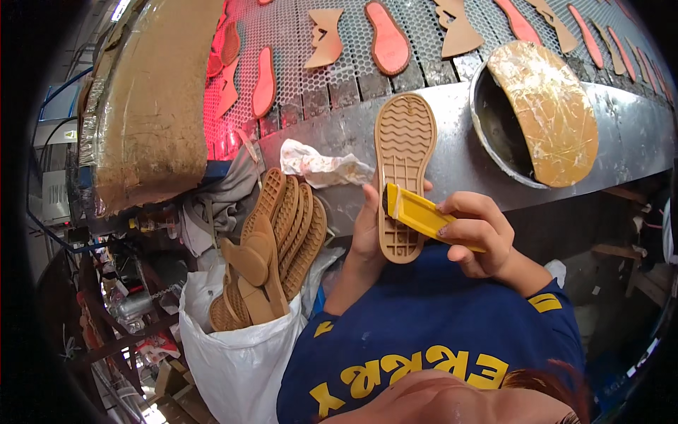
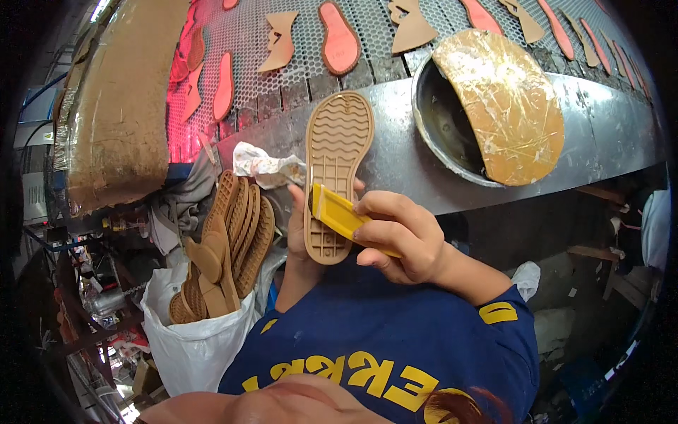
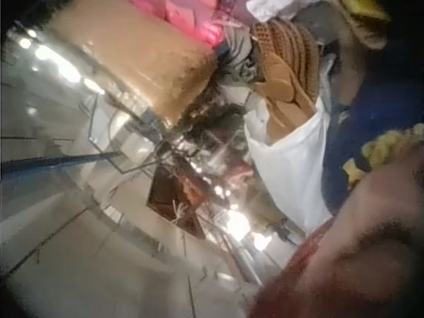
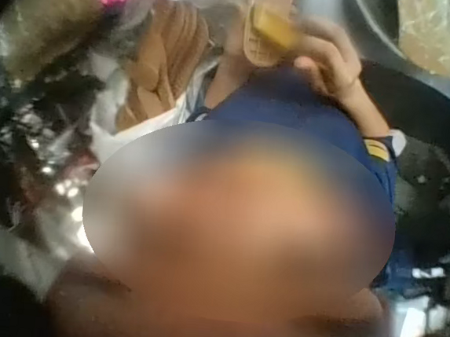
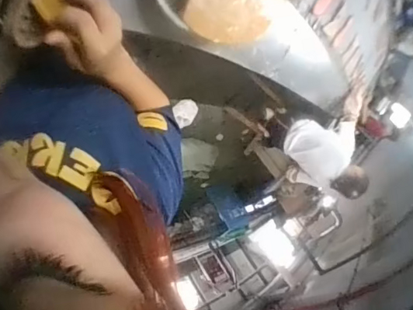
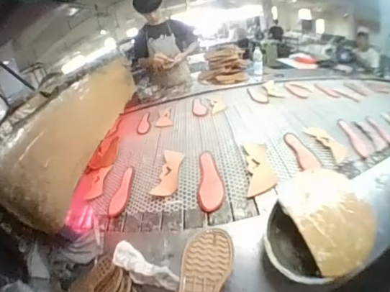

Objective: The person applies a liquid substance to the textured bottom of a shoe sole using a yellow brush. They repeatedly dip the brush into a container and spread the liquid across the sole's surface, occasionally wiping the sole with a cloth. The person handles multiple soles, moving them from a white sack to a metal mesh conveyor belt.

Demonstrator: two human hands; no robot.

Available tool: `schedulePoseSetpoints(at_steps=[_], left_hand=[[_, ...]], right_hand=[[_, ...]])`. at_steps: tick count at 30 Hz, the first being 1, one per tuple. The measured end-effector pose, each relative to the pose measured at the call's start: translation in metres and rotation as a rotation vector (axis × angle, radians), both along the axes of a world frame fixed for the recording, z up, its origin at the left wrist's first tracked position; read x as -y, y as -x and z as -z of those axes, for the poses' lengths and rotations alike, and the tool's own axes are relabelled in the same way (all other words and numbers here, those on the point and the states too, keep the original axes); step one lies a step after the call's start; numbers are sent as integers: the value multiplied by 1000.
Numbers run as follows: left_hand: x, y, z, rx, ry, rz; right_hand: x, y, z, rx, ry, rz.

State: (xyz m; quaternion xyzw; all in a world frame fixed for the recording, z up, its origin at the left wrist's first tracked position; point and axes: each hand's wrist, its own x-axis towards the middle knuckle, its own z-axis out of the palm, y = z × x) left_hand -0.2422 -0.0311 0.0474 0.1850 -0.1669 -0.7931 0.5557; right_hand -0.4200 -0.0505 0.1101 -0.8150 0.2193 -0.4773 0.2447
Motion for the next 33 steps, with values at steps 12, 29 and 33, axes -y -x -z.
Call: schedulePoseSetpoints(at_steps=[12, 29, 33], left_hand=[[0, 8, -45, 179, -167, -74], [-3, 10, -56, 58, -303, -12], [-4, 12, -59, 25, -263, 27]], right_hand=[[-9, 11, -8, 74, -101, -182], [11, 17, -7, 363, -514, -545], [17, 9, -5, 508, -648, -578]])
